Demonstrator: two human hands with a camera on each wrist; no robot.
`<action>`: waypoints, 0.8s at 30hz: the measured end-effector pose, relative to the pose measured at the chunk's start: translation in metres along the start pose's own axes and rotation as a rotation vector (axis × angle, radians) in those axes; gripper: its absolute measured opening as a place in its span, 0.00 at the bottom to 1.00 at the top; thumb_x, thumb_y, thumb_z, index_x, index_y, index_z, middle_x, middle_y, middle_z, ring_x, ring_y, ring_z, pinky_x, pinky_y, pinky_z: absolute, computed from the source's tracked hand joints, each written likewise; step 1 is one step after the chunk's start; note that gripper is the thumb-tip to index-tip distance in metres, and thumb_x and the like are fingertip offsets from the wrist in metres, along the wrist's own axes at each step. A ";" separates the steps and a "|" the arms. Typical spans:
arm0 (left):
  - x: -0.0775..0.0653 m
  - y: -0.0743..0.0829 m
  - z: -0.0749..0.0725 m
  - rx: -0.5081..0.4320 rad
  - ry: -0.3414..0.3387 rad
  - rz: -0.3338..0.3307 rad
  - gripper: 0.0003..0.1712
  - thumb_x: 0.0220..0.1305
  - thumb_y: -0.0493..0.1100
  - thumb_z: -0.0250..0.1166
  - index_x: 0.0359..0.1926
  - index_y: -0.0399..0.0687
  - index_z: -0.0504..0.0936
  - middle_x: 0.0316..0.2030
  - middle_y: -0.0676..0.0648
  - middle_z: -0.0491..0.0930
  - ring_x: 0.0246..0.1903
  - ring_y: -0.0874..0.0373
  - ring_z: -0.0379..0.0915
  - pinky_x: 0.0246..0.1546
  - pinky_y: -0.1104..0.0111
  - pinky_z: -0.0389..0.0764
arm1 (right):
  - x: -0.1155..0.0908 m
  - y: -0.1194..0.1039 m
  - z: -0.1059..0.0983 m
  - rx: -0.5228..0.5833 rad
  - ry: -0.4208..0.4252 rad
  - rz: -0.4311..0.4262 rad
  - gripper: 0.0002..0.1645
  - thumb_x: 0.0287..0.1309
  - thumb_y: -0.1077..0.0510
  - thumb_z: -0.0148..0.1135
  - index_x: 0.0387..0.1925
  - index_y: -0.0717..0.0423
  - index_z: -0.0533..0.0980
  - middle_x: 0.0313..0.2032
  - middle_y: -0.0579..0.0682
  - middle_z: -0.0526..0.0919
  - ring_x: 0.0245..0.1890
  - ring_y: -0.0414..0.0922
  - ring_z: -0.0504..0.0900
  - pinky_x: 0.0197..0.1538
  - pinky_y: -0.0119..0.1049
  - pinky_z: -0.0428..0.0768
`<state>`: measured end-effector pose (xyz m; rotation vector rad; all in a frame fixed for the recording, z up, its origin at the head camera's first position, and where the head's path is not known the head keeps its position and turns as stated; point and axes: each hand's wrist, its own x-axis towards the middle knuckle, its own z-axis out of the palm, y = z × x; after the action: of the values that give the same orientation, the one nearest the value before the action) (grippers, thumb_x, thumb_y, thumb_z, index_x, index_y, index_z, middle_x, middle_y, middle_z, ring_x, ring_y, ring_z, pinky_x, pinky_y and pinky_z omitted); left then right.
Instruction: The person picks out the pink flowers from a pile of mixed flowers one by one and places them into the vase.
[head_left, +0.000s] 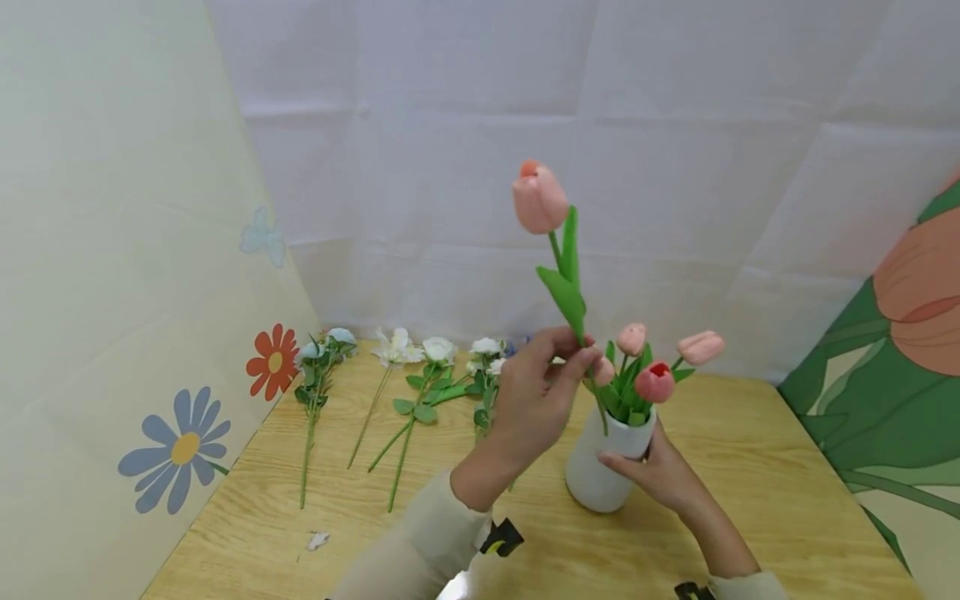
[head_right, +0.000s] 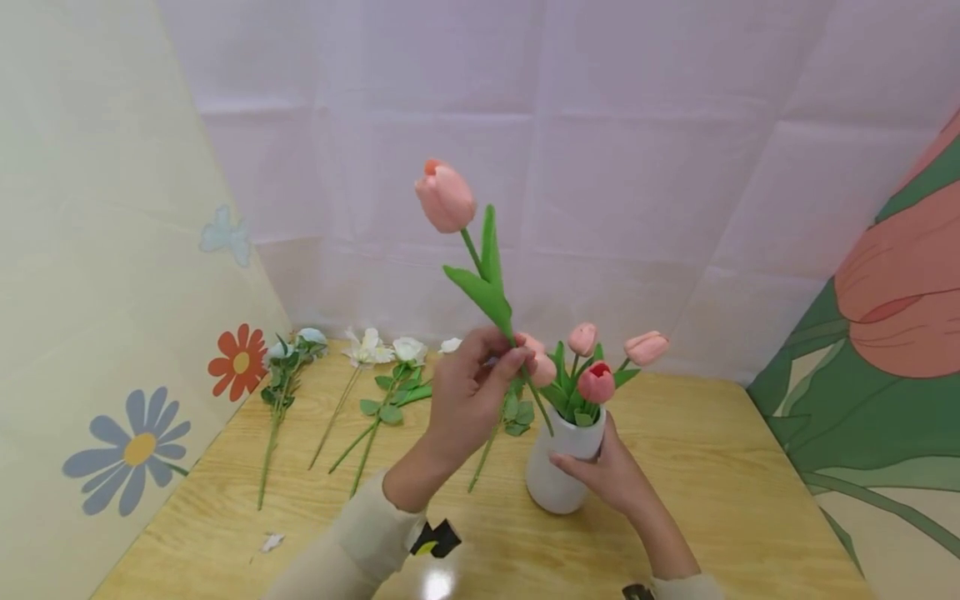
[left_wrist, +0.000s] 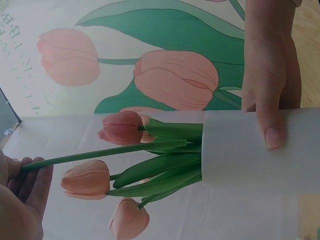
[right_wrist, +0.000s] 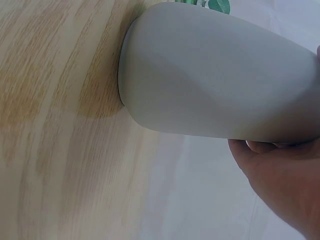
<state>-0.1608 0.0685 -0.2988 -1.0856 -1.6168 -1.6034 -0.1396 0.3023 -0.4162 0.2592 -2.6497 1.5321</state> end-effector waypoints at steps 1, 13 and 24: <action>0.001 0.000 0.002 -0.010 -0.005 0.008 0.06 0.71 0.33 0.62 0.46 0.35 0.78 0.37 0.40 0.84 0.35 0.57 0.85 0.35 0.77 0.84 | 0.000 0.000 0.000 -0.001 -0.001 -0.001 0.58 0.61 0.57 0.72 0.78 0.52 0.42 0.69 0.64 0.63 0.66 0.63 0.66 0.63 0.61 0.71; 0.001 -0.008 0.019 0.018 0.005 0.095 0.04 0.71 0.29 0.61 0.45 0.33 0.77 0.36 0.40 0.83 0.36 0.56 0.85 0.41 0.78 0.83 | -0.002 0.001 0.001 0.020 0.002 -0.024 0.56 0.62 0.58 0.72 0.78 0.51 0.43 0.66 0.62 0.67 0.58 0.43 0.73 0.53 0.30 0.77; 0.000 -0.006 0.026 0.133 -0.055 0.286 0.11 0.65 0.28 0.66 0.47 0.32 0.78 0.38 0.41 0.85 0.38 0.59 0.85 0.45 0.82 0.79 | -0.002 0.006 0.000 0.038 -0.026 -0.063 0.57 0.63 0.60 0.70 0.79 0.45 0.42 0.64 0.62 0.69 0.54 0.36 0.77 0.51 0.34 0.81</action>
<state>-0.1627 0.0942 -0.3042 -1.2366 -1.5013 -1.2731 -0.1391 0.3052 -0.4213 0.3639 -2.6067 1.5715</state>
